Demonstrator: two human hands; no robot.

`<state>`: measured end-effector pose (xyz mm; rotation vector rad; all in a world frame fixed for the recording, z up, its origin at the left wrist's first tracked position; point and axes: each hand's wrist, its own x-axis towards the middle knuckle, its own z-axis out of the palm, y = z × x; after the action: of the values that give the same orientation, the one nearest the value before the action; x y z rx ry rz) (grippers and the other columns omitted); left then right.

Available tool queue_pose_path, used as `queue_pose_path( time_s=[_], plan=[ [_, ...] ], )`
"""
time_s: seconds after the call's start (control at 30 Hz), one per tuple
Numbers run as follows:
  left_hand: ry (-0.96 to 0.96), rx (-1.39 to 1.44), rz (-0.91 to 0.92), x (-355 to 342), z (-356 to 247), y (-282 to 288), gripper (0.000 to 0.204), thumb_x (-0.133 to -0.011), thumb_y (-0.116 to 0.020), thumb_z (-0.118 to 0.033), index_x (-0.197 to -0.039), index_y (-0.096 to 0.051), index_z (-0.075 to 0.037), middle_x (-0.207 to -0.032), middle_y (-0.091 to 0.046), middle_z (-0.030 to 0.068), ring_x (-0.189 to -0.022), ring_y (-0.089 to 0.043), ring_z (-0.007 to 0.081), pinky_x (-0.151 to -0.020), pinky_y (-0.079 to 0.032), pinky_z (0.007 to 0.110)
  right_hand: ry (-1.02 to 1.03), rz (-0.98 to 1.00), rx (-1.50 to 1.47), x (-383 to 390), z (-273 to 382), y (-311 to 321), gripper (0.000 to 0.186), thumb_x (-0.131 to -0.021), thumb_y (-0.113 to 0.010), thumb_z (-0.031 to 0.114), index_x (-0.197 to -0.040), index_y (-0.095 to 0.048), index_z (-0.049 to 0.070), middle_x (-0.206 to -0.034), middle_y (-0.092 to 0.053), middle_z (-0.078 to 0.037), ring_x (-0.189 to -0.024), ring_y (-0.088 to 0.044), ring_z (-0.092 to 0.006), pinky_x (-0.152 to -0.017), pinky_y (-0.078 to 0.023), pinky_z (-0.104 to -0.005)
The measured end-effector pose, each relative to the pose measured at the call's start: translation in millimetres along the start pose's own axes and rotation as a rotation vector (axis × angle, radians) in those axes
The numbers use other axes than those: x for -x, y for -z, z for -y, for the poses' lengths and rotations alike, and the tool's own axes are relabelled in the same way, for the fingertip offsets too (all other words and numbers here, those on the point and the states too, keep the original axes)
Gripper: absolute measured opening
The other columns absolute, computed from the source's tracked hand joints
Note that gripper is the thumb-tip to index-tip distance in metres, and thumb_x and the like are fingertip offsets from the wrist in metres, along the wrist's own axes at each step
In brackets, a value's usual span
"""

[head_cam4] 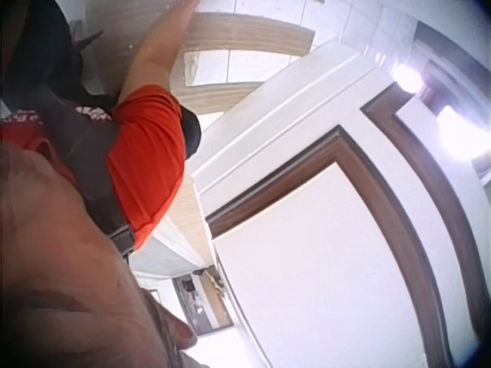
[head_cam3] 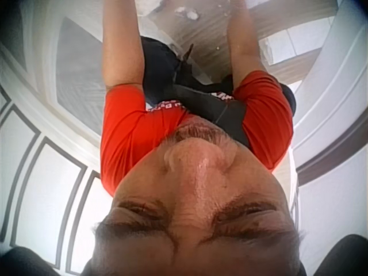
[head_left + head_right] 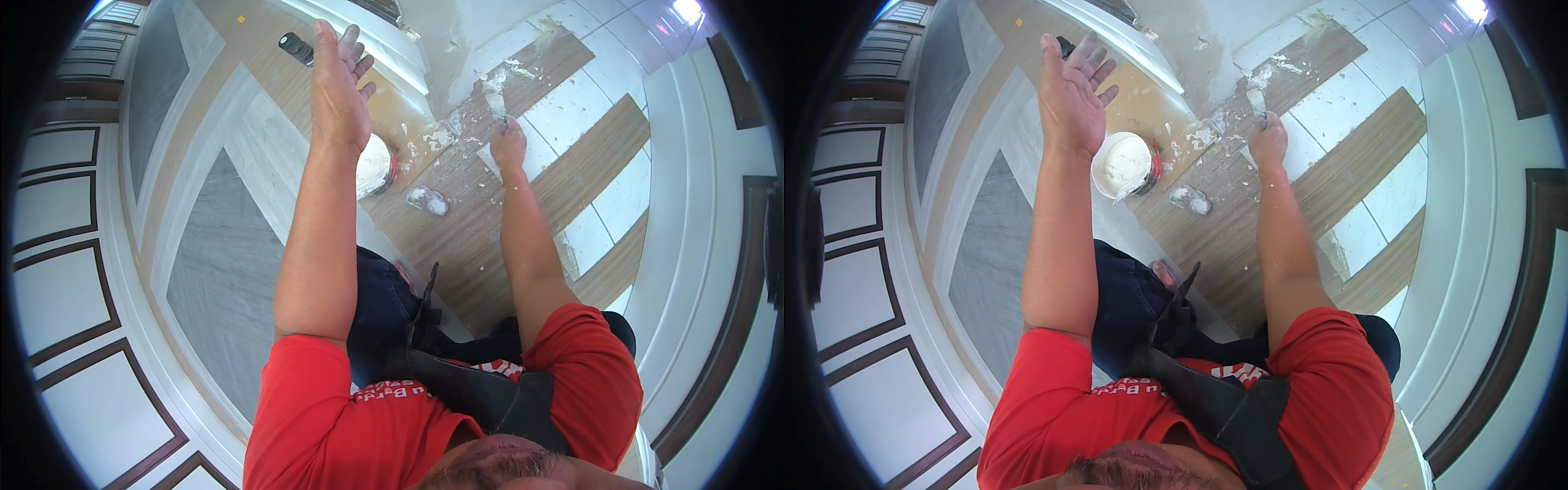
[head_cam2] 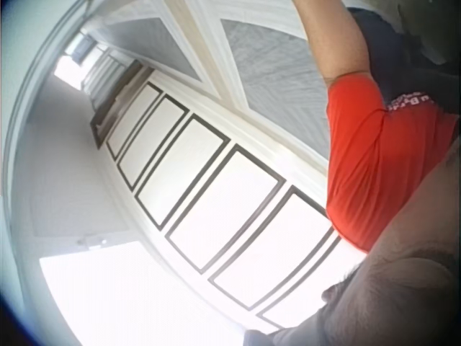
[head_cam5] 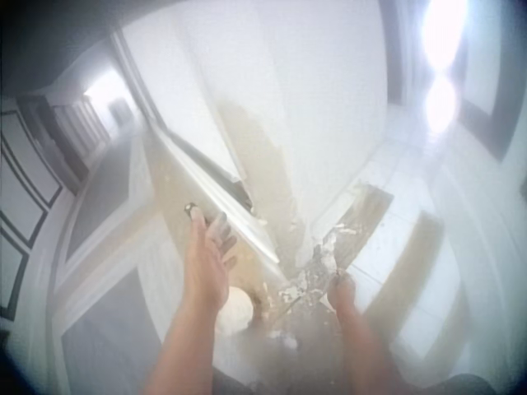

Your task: The person applies plaster to a wall using a trowel and a smaller tool. They repeatedly scoop plaster from a container and spread it along the wall surface, smoothing the material with the tools.

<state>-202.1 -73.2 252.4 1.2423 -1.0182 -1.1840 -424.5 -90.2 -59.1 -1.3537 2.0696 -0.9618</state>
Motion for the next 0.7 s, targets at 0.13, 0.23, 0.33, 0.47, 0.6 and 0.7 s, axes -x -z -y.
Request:
queue_pose_path(
  time_s=[0.13,0.23,0.33,0.47,0.6,0.7],
  plan=[
    [0.008,0.021,-0.018,0.5,0.3,3.8,0.111,-0.097,-0.028,-0.079,-0.159,-0.017,0.012,-0.164,-0.016,0.0368,-0.153,-0.019,0.0475,-0.122,-0.011,0.059,0.0,0.207,0.28,7.4,-9.1,-9.8,0.026,-0.095,-0.056,0.016,-0.114,-0.07,0.006,-0.114,-0.07,-0.022,-0.108,-0.068,-0.041,-0.095,-0.054,-0.0474],
    [0.003,0.042,-0.043,2.0,-4.8,9.0,0.111,-0.096,-0.029,-0.08,-0.159,-0.017,0.011,-0.164,-0.015,0.0363,-0.152,-0.02,0.0474,-0.122,-0.01,0.059,0.059,0.095,0.233,22.0,-11.4,-13.8,0.026,-0.095,-0.055,0.014,-0.113,-0.07,0.006,-0.117,-0.069,-0.021,-0.108,-0.068,-0.0406,-0.095,-0.054,-0.0471],
    [-0.013,0.059,-0.035,2.3,-6.5,10.4,0.111,-0.096,-0.03,-0.08,-0.159,-0.017,0.011,-0.164,-0.015,0.036,-0.152,-0.019,0.0473,-0.123,-0.009,0.059,0.015,0.277,0.339,13.9,-19.9,-15.2,0.026,-0.096,-0.055,0.016,-0.114,-0.07,0.005,-0.117,-0.069,-0.02,-0.109,-0.068,-0.0402,-0.096,-0.054,-0.0467],
    [-0.015,0.062,-0.038,6.3,-8.1,13.9,0.112,-0.096,-0.03,-0.079,-0.158,-0.017,0.013,-0.163,-0.016,0.0367,-0.152,-0.019,0.0472,-0.123,-0.008,0.059,-0.092,0.269,0.325,10.5,-15.3,-18.9,0.029,-0.097,-0.056,0.02,-0.118,-0.069,0.006,-0.118,-0.07,-0.02,-0.112,-0.068,-0.0393,-0.096,-0.054,-0.047],
    [-0.038,0.077,-0.049,10.8,-16.1,15.9,0.112,-0.096,-0.03,-0.079,-0.158,-0.018,0.013,-0.162,-0.016,0.0372,-0.152,-0.02,0.0463,-0.123,-0.009,0.059,-0.18,0.231,0.304,6.5,-22.6,-23.6,0.035,-0.096,-0.062,0.027,-0.125,-0.067,0.008,-0.114,-0.071,-0.022,-0.115,-0.066,-0.0394,-0.098,-0.051,-0.0483],
    [-0.056,0.083,-0.067,16.3,-22.5,23.1,0.111,-0.096,-0.03,-0.079,-0.158,-0.019,0.013,-0.162,-0.017,0.0372,-0.152,-0.02,0.0463,-0.123,-0.009,0.06,-0.218,0.281,0.35,6.2,-33.2,-27.8,0.039,-0.096,-0.063,0.028,-0.129,-0.065,0.007,-0.115,-0.071,-0.022,-0.114,-0.066,-0.0399,-0.098,-0.051,-0.0484]
  ],
)
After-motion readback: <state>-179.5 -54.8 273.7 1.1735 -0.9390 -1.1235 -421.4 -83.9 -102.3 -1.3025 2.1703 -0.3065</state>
